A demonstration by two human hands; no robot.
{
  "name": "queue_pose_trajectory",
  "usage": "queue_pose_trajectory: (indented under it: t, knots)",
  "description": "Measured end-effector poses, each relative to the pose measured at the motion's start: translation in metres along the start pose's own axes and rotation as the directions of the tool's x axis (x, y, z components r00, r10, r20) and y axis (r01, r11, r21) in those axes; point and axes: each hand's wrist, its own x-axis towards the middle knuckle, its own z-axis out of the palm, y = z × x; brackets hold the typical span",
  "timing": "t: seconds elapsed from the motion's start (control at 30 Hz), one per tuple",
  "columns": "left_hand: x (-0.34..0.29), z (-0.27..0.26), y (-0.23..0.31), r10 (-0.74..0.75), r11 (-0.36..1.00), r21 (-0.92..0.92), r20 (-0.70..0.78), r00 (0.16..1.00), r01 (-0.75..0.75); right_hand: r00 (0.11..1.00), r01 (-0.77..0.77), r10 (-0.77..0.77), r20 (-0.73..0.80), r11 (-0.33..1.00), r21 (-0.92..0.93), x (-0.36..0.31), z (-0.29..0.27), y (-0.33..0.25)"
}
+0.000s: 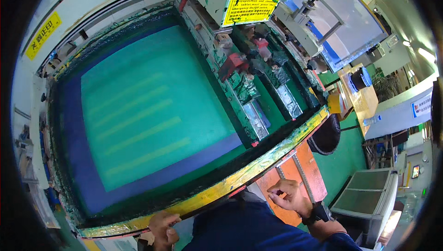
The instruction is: Operating an industrial screen printing machine to apply patterns to materials.
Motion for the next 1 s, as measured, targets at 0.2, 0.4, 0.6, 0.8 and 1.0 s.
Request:
queue_pose_trajectory:
  t: [0.2, 0.4, 0.6, 0.8, 1.0]
  knots:
    - [-0.002, -0.004, -0.008, 0.026, 1.0, -0.001, 0.082, 0.996, -0.026, 1.0, -0.029, 0.029, -0.005, 1.0, -0.001, 0.006, 0.008, -0.014]
    - [-0.01, -0.01, -0.022, 0.03, 1.0, -0.013, 0.115, 0.993, -0.028, 0.999, -0.026, 0.026, 0.02, 1.0, -0.001, 0.008, 0.021, -0.019]
    - [0.002, -0.012, -0.015, 0.071, 0.995, -0.077, 0.138, 0.988, -0.061, 0.998, -0.052, 0.052, 0.033, 0.999, 0.006, 0.009, 0.027, -0.025]
    - [-0.006, -0.013, -0.023, 0.07, 0.994, -0.094, 0.142, 0.987, -0.057, 0.999, -0.046, 0.046, 0.028, 0.999, -0.007, 0.009, 0.03, -0.024]
    - [-0.014, -0.018, -0.027, 0.051, 0.999, -0.022, 0.207, 0.977, -0.047, 0.997, -0.046, 0.047, 0.055, 0.999, -0.015, 0.015, 0.026, -0.026]
